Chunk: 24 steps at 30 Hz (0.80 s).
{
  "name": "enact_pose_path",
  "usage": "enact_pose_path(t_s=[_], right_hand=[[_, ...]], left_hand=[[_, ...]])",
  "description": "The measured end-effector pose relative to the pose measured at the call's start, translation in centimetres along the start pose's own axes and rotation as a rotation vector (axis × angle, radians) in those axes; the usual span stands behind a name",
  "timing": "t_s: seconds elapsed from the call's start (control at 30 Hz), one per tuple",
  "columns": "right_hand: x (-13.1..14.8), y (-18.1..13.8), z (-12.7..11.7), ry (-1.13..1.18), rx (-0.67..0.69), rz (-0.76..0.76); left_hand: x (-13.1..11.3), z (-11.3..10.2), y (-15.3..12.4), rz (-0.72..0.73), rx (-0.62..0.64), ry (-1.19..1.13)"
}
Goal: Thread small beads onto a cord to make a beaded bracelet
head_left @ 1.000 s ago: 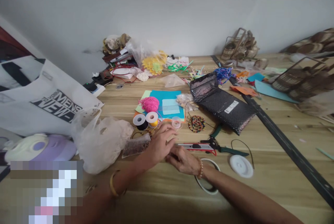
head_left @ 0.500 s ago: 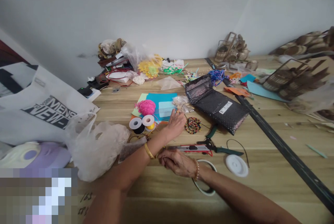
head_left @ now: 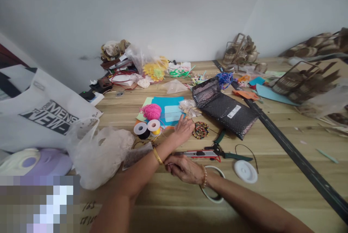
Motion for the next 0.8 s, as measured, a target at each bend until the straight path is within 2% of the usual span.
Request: enact_pose_path(t_s=[0.1, 0.2, 0.3, 0.37, 0.43, 0.57, 0.67, 0.8], right_hand=[[-0.3, -0.1, 0.1, 0.008, 0.002, 0.003], [-0.8, -0.2, 0.3, 0.045, 0.005, 0.032], [-1.3, -0.3, 0.4, 0.158, -0.003, 0.100], [-1.7, -0.2, 0.4, 0.270, -0.033, 0.181], [-2.3, -0.1, 0.3, 0.401, -0.079, 0.283], [-3.2, 0.2, 0.0, 0.609, -0.169, 0.417], [-3.5, 0.4, -0.3, 0.671, -0.209, 0.463], [-3.5, 0.4, -0.6, 0.672, -0.234, 0.472]], left_hand=[[-0.1, -0.5, 0.4, -0.004, -0.018, -0.005], [0.1, -2.5, 0.7, -0.051, -0.110, -0.084], [1.3, -5.9, 0.1, -0.248, -0.262, -0.296], [2.2, -8.0, -1.3, -0.405, -0.352, -0.468], [3.1, -9.2, -3.5, -0.569, -0.371, -0.636], [3.4, -9.5, -8.4, -0.767, -0.384, -0.932], [3.2, -8.9, -11.8, -0.871, -0.391, -0.968], [2.5, -8.5, -14.2, -0.882, -0.401, -0.954]])
Point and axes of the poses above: each hand's wrist, its own y-axis towards the middle knuckle, its own z-axis out of the palm, x = y × z, the point moved 6 cm from there along y, towards the middle knuckle, and after that the axes turned 14 degrees about -x, right-handed, at the moved point
